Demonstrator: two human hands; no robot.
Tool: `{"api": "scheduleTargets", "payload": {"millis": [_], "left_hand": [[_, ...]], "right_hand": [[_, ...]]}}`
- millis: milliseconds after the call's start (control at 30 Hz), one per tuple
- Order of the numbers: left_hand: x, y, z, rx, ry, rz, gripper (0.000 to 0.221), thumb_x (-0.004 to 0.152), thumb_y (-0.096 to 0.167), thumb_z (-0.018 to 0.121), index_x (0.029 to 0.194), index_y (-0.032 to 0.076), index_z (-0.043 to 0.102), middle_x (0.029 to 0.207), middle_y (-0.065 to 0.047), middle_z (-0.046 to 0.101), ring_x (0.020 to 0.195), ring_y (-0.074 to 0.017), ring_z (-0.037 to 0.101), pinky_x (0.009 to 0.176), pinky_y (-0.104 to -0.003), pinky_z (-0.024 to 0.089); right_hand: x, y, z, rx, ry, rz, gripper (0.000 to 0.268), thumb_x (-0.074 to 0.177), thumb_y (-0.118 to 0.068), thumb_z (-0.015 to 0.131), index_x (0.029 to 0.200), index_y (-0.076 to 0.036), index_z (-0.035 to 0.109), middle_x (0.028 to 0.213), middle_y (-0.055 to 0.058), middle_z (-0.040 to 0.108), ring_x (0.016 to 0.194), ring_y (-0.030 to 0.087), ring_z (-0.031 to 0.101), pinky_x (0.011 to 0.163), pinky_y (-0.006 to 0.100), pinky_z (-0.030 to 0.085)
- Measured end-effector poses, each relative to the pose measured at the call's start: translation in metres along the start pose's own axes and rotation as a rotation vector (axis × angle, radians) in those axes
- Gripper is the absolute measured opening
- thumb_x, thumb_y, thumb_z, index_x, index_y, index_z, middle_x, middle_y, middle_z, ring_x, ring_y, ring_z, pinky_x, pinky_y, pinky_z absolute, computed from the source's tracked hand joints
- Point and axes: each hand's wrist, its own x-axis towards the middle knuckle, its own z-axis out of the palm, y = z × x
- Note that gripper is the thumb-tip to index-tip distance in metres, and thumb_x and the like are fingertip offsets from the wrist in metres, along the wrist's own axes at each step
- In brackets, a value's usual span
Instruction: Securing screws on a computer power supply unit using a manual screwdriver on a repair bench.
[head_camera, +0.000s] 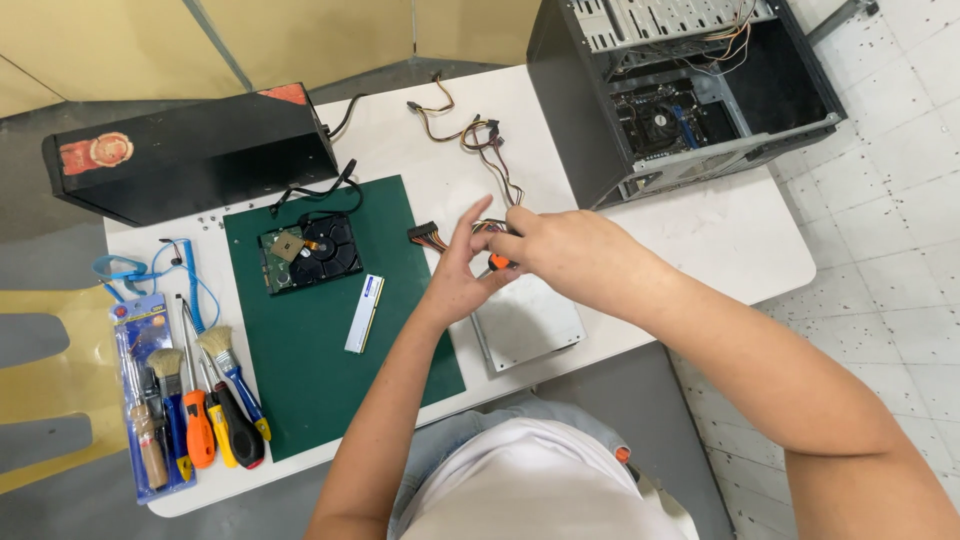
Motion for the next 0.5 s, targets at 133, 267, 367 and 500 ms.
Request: {"api": "scheduleTargets", "payload": {"millis": [133, 267, 367, 500], "left_hand": [[-0.019, -0.062, -0.003, 0.087, -0.026, -0.103, 0.094, 0.084, 0.028, 0.094, 0.161, 0.008, 0.043, 0.140, -0.012, 0.070, 0.132, -0.0272, 0.063, 0.121, -0.048, 0.043], [-0.039, -0.094, -0.011, 0.322, -0.063, -0.208, 0.102, 0.074, 0.043, 0.098, 0.160, 0.016, 0.048, 0.153, -0.012, 0.059, 0.146, -0.0345, 0.052, 0.126, -0.050, 0.037], [-0.052, -0.116, -0.015, 0.554, -0.129, -0.307, 0.105, 0.075, 0.046, 0.095, 0.159, 0.009, 0.045, 0.154, -0.020, 0.056, 0.146, -0.0400, 0.051, 0.127, -0.054, 0.037], [-0.055, -0.106, -0.013, 0.476, -0.098, -0.600, 0.089, 0.081, 0.050, 0.090, 0.156, 0.024, 0.050, 0.157, -0.004, 0.056, 0.150, -0.0290, 0.049, 0.128, -0.047, 0.038]], "right_hand": [[0.012, 0.005, 0.015, 0.031, -0.020, 0.003, 0.036, 0.099, -0.039, 0.068, 0.121, -0.010, 0.063, 0.095, 0.005, 0.063, 0.073, 0.030, 0.077, 0.065, 0.043, 0.065], [0.016, 0.002, 0.045, -0.086, 0.130, -0.020, 0.042, 0.098, -0.053, 0.065, 0.112, -0.014, 0.065, 0.084, 0.004, 0.064, 0.066, 0.029, 0.075, 0.062, 0.041, 0.062], [0.018, -0.003, 0.059, -0.127, 0.279, -0.011, 0.045, 0.100, -0.060, 0.059, 0.101, -0.015, 0.066, 0.070, 0.002, 0.068, 0.061, 0.027, 0.074, 0.062, 0.040, 0.059], [0.019, 0.013, 0.058, -0.126, 0.281, 0.151, 0.045, 0.101, -0.063, 0.054, 0.099, -0.019, 0.062, 0.071, 0.002, 0.071, 0.062, 0.025, 0.074, 0.062, 0.040, 0.057]]}}
